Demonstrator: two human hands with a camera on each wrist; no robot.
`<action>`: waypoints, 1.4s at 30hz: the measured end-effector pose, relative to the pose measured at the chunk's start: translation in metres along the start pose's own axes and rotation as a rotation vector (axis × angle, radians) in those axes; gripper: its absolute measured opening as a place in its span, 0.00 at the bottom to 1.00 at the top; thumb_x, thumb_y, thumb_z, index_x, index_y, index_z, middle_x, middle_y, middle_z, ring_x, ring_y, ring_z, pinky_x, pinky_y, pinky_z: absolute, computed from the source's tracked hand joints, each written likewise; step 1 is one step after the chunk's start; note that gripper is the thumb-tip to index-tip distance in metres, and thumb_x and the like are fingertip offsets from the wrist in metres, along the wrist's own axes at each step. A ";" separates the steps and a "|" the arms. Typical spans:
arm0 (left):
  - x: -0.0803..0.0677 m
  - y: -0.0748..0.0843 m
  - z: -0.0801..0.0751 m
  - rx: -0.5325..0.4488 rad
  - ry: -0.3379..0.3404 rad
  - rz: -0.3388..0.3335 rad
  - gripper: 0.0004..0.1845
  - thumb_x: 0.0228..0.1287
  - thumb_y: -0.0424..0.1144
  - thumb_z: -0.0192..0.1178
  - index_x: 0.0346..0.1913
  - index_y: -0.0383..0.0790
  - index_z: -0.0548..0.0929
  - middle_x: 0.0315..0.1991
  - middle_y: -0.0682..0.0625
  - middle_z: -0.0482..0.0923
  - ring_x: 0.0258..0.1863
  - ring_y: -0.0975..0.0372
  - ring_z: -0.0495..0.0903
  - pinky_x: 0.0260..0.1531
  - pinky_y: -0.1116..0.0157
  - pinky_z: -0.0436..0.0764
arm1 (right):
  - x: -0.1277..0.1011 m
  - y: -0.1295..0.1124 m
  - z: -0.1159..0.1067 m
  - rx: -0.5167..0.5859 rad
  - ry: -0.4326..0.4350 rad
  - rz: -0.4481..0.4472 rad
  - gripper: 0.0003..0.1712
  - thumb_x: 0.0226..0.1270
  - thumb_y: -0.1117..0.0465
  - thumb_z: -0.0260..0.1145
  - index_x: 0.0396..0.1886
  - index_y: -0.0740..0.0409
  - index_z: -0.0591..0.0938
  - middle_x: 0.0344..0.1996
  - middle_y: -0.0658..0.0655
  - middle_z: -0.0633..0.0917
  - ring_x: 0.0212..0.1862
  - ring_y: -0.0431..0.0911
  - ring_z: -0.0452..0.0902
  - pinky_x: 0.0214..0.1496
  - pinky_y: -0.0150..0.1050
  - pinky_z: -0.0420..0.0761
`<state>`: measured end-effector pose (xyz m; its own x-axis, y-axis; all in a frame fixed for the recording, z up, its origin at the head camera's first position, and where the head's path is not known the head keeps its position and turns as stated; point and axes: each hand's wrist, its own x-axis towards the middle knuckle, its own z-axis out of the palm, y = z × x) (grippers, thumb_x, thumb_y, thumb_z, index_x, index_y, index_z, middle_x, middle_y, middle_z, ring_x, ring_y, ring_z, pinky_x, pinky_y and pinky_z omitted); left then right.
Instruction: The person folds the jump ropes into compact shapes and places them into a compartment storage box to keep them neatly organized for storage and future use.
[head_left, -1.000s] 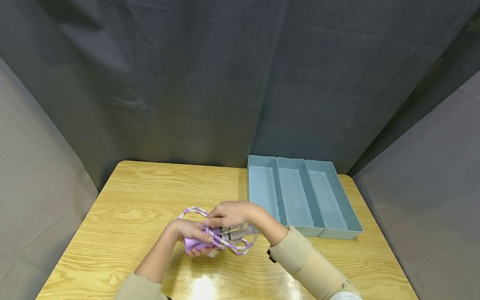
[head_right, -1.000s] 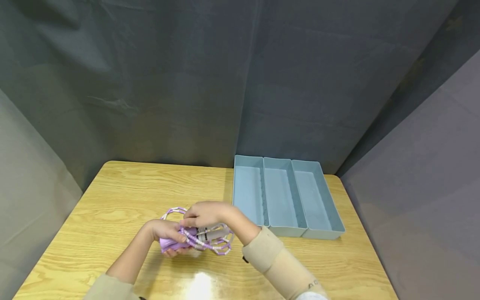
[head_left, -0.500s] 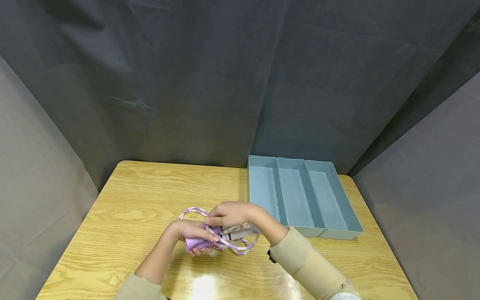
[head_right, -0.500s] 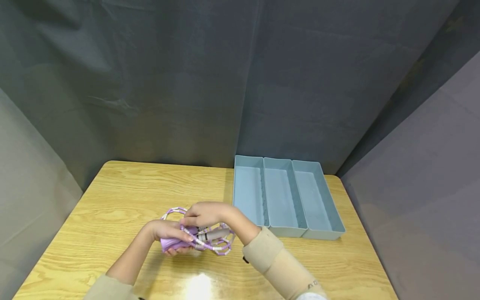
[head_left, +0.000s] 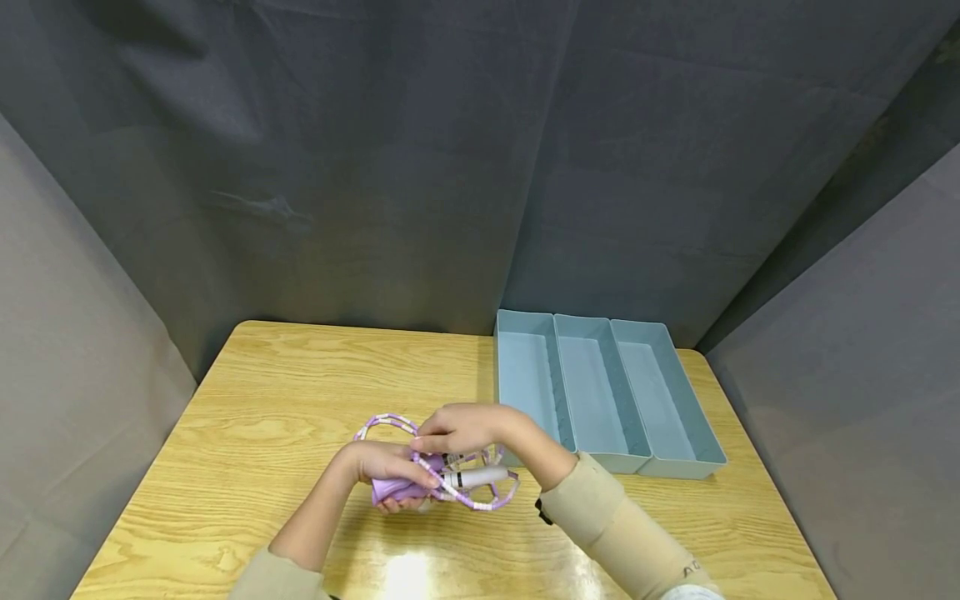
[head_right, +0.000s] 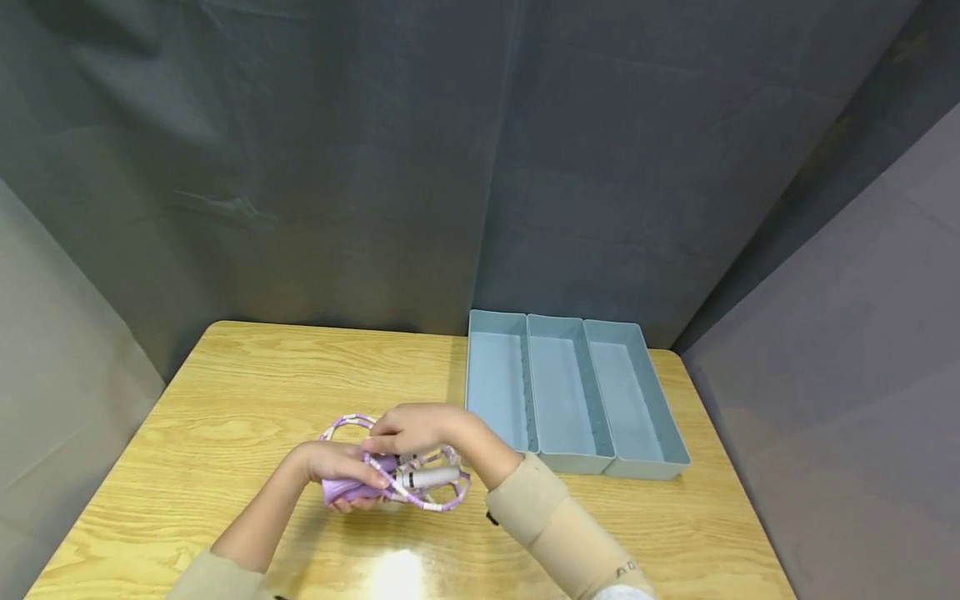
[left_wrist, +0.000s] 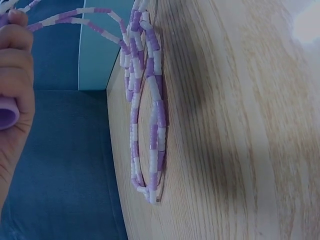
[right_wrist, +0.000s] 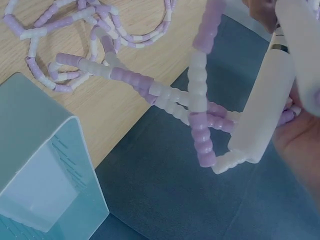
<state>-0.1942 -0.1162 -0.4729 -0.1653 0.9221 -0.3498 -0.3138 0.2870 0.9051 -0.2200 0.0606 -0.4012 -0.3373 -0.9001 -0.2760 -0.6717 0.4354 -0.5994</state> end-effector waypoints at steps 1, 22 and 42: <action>0.000 0.000 0.000 0.002 -0.004 0.002 0.10 0.65 0.43 0.46 0.34 0.40 0.72 0.19 0.50 0.67 0.10 0.69 0.64 0.10 0.75 0.64 | 0.000 0.000 0.000 -0.005 -0.003 -0.002 0.17 0.72 0.55 0.47 0.24 0.53 0.75 0.16 0.43 0.68 0.20 0.34 0.62 0.22 0.25 0.66; 0.002 0.003 0.004 0.061 0.017 -0.014 0.16 0.65 0.48 0.45 0.34 0.38 0.73 0.17 0.50 0.67 0.09 0.69 0.63 0.08 0.75 0.63 | -0.002 0.007 0.001 -0.029 -0.002 0.039 0.16 0.71 0.51 0.48 0.23 0.49 0.72 0.17 0.43 0.68 0.22 0.34 0.62 0.25 0.26 0.66; 0.003 0.005 0.006 0.118 0.050 -0.022 0.16 0.62 0.48 0.47 0.32 0.36 0.73 0.15 0.52 0.68 0.09 0.68 0.63 0.08 0.74 0.63 | -0.004 0.012 0.000 -0.009 -0.001 0.033 0.15 0.70 0.49 0.48 0.25 0.48 0.71 0.19 0.44 0.68 0.23 0.34 0.63 0.26 0.27 0.66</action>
<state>-0.1903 -0.1106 -0.4682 -0.2069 0.9020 -0.3789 -0.2058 0.3385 0.9182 -0.2264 0.0693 -0.4074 -0.3590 -0.8850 -0.2965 -0.6660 0.4654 -0.5829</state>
